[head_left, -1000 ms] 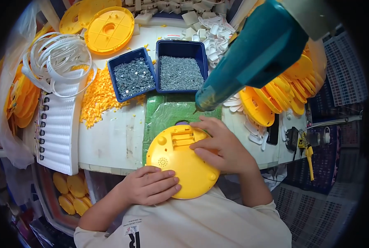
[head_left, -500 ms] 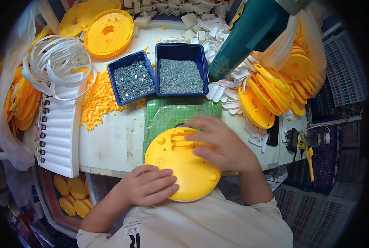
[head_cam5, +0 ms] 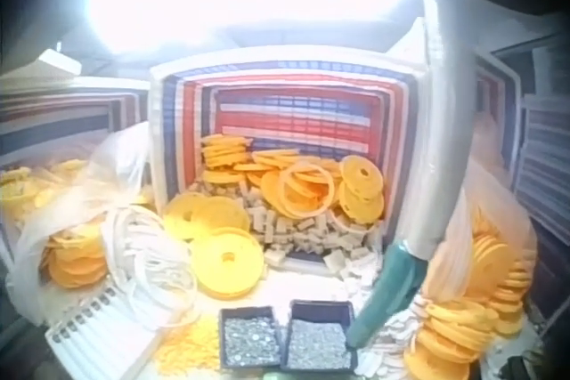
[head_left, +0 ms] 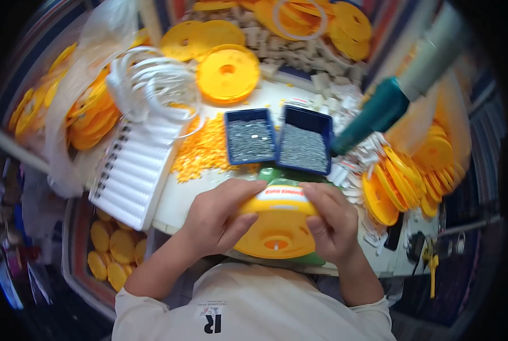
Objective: Assembling yellow plastic toy components by inserting small screws and using a pneumatic screwdriver.
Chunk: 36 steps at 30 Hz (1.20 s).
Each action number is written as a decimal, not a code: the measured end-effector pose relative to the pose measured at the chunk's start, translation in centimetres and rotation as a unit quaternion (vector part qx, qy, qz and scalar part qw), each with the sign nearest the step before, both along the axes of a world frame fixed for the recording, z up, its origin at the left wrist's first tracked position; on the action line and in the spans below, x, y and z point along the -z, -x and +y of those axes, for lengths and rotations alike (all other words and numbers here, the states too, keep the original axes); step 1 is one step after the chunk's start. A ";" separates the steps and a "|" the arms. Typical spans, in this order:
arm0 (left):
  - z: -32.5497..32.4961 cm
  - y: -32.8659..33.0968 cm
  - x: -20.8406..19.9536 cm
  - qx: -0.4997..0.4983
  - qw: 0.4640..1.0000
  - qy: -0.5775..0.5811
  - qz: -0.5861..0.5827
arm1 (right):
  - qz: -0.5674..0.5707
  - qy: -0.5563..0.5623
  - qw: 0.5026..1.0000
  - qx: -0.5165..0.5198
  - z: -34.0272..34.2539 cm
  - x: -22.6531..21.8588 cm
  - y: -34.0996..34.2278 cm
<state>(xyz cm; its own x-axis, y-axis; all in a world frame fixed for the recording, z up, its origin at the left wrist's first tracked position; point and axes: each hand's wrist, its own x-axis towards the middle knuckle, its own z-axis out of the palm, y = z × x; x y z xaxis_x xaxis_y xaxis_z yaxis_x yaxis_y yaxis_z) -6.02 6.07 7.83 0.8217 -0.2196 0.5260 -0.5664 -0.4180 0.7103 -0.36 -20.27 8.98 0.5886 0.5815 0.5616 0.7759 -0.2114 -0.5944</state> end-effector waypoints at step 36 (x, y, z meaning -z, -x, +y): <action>9.0 27.4 7.9 -0.551 0.830 0.079 0.043 | 0.240 0.097 0.851 -0.457 26.5 8.2 8.4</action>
